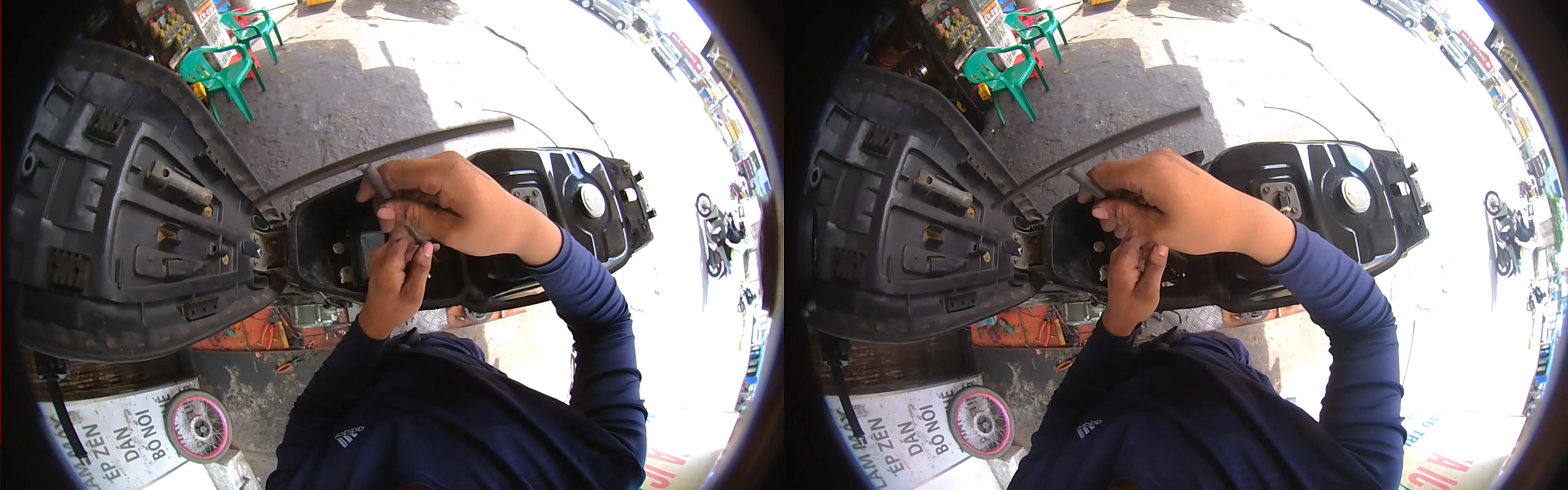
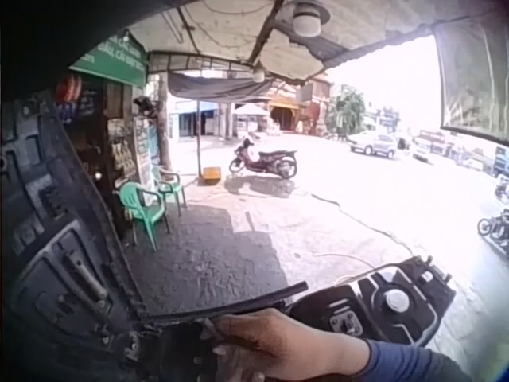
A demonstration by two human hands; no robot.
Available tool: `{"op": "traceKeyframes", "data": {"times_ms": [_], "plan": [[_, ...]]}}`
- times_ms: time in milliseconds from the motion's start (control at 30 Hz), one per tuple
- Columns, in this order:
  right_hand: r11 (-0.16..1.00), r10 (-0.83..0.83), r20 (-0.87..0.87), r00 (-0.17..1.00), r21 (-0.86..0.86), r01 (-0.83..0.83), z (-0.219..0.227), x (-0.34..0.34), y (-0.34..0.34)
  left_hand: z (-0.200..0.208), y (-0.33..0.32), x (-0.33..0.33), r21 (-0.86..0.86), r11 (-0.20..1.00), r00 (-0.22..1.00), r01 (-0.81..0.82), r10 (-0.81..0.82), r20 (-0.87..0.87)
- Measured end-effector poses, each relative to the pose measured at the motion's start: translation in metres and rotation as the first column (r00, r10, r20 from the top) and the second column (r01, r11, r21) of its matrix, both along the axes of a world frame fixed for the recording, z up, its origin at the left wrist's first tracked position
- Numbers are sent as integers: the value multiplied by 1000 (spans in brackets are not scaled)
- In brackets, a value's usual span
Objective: Using a T-handle wrench to remove or adjust internal components of a motorcycle under the seat area.
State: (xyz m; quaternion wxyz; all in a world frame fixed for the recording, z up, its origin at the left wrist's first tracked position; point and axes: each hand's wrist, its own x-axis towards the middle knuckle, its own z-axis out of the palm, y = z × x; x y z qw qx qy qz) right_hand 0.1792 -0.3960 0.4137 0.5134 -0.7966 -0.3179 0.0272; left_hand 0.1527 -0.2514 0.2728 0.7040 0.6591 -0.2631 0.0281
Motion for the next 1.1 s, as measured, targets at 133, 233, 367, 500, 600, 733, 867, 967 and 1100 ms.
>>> {"op": "traceKeyframes", "data": {"times_ms": [133, 233, 367, 500, 600, 733, 867, 967, 1100], "plan": [[1000, -21, -186, 982, -21, 17, 12, -5, -9, 21, -5, -1, 43, 995, 985, -85, 77, 154], [993, -16, -52, 999, 118, 22, -3, -3, -2, 17, -5, 0, 64, 990, 987, -125, 117, 112], [998, 50, 206, 977, 33, -58, 2, -2, 0, 19, 1, -1, 167, 984, 996, -66, 54, 76], [999, 1, 36, 999, 48, -2, 6, -1, -6, 20, -1, -1, 130, 991, 999, 26, -24, -21], [999, 33, 172, 985, -14, -31, 4, -2, -2, 10, 2, -1, 193, 973, 992, -126, 126, 11], [992, 119, 238, 964, 15, -126, 1, 1, -1, 17, -2, -1, 115, 987, 987, -115, 126, -101], [992, -37, 125, 991, 125, 21, 9, 10, -17, 19, -15, -6, 18, 973, 971, -230, 229, 63], [940, -115, 27, 993, 327, 100, 13, 14, -25, 13, -2, -8, 222, 939, 940, -264, 198, 279], [694, -86, -158, 984, 699, 173, 27, 31, -25, 19, -3, -18, 528, 829, 878, -185, -102, 468]]}}
